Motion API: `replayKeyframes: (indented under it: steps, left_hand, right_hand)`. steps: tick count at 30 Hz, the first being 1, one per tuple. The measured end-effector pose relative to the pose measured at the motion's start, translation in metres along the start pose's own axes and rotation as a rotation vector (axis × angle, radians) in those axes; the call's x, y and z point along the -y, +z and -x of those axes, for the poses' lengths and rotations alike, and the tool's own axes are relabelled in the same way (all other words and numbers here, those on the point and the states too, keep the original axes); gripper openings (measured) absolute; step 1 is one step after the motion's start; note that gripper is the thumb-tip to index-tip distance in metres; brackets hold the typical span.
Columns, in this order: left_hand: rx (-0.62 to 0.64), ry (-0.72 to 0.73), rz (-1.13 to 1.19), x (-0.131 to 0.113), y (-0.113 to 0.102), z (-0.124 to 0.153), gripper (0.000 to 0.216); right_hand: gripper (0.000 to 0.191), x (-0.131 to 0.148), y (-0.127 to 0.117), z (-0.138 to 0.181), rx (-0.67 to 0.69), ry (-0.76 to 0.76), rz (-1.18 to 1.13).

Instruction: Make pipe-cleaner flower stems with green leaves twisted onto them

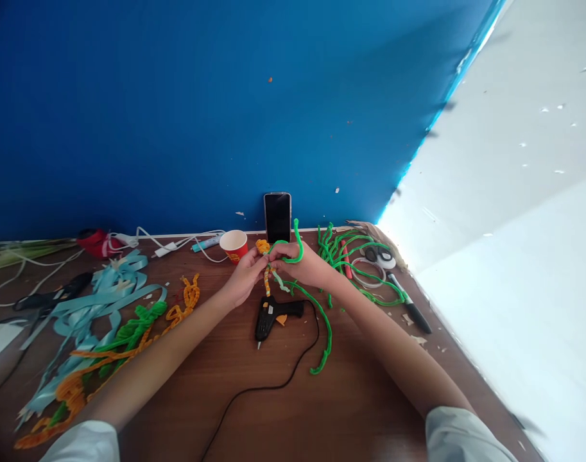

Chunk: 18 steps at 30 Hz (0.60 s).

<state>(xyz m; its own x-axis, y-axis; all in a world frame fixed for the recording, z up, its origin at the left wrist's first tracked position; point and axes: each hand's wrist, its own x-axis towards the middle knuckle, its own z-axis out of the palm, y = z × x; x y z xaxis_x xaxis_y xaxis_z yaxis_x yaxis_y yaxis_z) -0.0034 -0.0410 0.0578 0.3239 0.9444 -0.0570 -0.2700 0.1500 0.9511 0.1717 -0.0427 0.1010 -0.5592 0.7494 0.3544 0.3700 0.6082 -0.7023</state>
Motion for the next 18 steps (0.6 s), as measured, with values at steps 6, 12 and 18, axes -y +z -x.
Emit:
replayKeyframes:
  steps: [6,12,18]
  left_hand:
    - [0.026,-0.034,-0.015,-0.003,0.0,0.002,0.036]
    - [0.154,-0.14,0.02,-0.009,-0.006,0.002,0.034]
    - [0.209,-0.295,0.172,-0.01,-0.012,-0.001,0.026]
  right_hand:
    - [0.011,-0.002,-0.011,0.001,0.019,-0.002,0.199]
    - [0.015,0.002,-0.022,0.001,0.12,-0.169,0.247]
    - [0.022,0.005,-0.026,0.003,0.189,-0.261,0.428]
